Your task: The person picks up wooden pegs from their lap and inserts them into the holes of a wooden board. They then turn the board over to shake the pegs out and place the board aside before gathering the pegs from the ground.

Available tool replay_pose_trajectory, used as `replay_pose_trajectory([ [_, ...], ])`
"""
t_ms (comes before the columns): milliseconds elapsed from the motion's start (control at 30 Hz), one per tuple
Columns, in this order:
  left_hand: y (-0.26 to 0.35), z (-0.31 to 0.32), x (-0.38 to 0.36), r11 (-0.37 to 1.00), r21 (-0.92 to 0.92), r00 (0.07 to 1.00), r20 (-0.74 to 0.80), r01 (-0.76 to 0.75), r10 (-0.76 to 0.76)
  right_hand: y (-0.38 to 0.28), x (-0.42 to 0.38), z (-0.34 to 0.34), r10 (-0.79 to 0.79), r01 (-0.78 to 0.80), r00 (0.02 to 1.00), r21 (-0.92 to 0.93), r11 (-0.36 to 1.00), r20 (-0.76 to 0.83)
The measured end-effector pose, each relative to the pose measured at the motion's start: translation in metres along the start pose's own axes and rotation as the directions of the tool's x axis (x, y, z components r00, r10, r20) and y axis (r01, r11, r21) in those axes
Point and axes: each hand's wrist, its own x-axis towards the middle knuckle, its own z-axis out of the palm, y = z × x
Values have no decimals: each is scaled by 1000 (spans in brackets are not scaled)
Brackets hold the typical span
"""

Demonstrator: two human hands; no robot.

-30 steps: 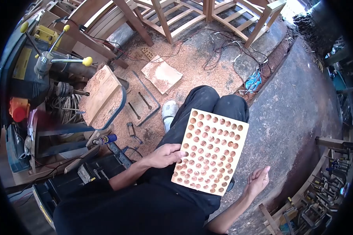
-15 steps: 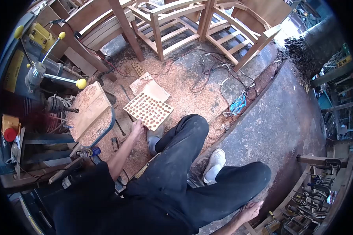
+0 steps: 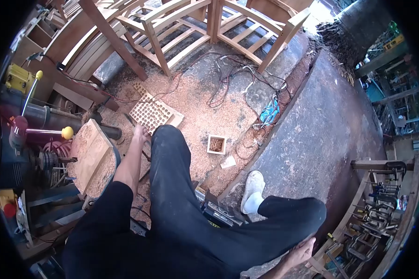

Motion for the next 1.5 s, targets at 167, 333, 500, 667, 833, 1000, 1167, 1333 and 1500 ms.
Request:
replay_pose_trajectory([
  [167, 0, 8, -109, 958, 207, 963, 223, -198, 151, -13, -13, 38, -149, 111, 964, 177, 978, 220],
  [333, 35, -4, -200, 645, 286, 705, 297, -709, 644, -58, -22, 46, 4, -636, 699, 620, 460, 715],
  [500, 75, -8, -375, 829, -112, 755, 359, -548, 548, -85, -27, 62, -26, -754, 618, 602, 263, 786],
  [667, 44, 15, -411, 971, -71, 737, 640, -226, 218, -68, -31, 102, 108, -827, 558, 563, -14, 823],
  [833, -52, 71, -335, 782, 38, 499, 750, 623, -434, 40, -23, 182, 562, -860, 389, 506, -61, 729],
  [1000, -151, 115, -278, 865, 217, 692, 527, 452, -494, 113, -52, 235, 591, -906, 416, 368, 208, 691],
  [1167, -207, 134, -214, 870, 246, 779, 388, 427, -492, 151, -84, 335, 572, -971, 222, 125, 203, 790],
  [1333, -205, 140, -195, 910, 214, 832, 371, 356, -413, 161, -92, 388, 586, -960, 225, 73, 271, 778],
  [1500, -205, 149, -180, 843, 92, 765, 376, 530, -522, 162, -101, 418, 619, -911, 334, 76, 404, 710],
])
